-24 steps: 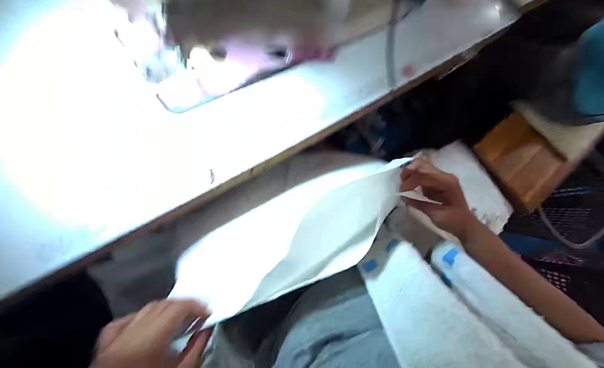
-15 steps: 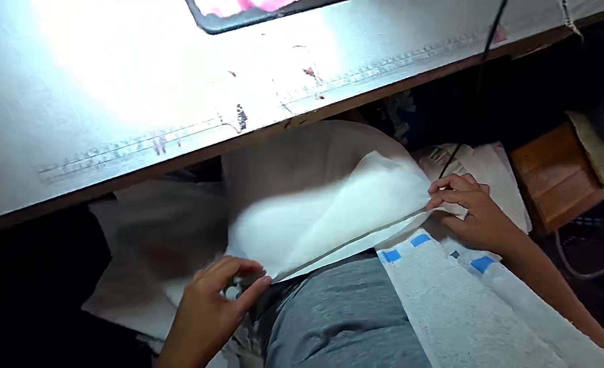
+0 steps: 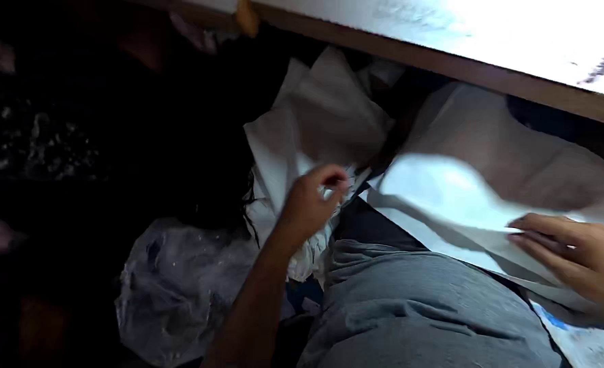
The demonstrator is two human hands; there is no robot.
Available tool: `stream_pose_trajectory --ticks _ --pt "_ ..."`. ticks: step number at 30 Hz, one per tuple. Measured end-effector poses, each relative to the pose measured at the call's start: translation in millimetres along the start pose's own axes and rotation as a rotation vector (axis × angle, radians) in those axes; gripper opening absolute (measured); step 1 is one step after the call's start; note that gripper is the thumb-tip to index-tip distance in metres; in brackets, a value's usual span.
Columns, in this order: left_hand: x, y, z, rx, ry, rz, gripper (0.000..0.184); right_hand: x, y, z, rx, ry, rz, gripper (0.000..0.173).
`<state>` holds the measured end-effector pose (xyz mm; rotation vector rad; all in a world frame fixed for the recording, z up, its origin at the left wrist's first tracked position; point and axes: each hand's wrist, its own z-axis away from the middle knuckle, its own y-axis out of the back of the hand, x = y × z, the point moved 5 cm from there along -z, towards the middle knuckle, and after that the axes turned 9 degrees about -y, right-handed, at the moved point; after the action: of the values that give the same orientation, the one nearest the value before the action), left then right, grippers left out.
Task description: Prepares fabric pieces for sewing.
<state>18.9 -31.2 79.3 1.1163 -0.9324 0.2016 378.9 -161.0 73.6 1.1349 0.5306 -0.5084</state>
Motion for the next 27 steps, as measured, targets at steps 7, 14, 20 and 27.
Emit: stream_pose_trajectory --ticks 7,14,20,27 --pt "-106 -10 129 0.103 0.661 0.095 0.029 -13 6 -7 -0.356 -0.098 -0.156 0.031" --pt "-156 -20 113 0.254 0.389 0.013 0.041 -49 15 -10 -0.481 -0.064 -0.348 0.059" --pt "-182 -19 141 0.319 0.543 -0.15 0.076 -40 15 -6 -0.378 -0.046 -0.362 0.054" --pt "-186 -37 177 0.32 0.708 -0.263 0.071 -48 1 -11 -0.466 0.015 -0.261 0.052"
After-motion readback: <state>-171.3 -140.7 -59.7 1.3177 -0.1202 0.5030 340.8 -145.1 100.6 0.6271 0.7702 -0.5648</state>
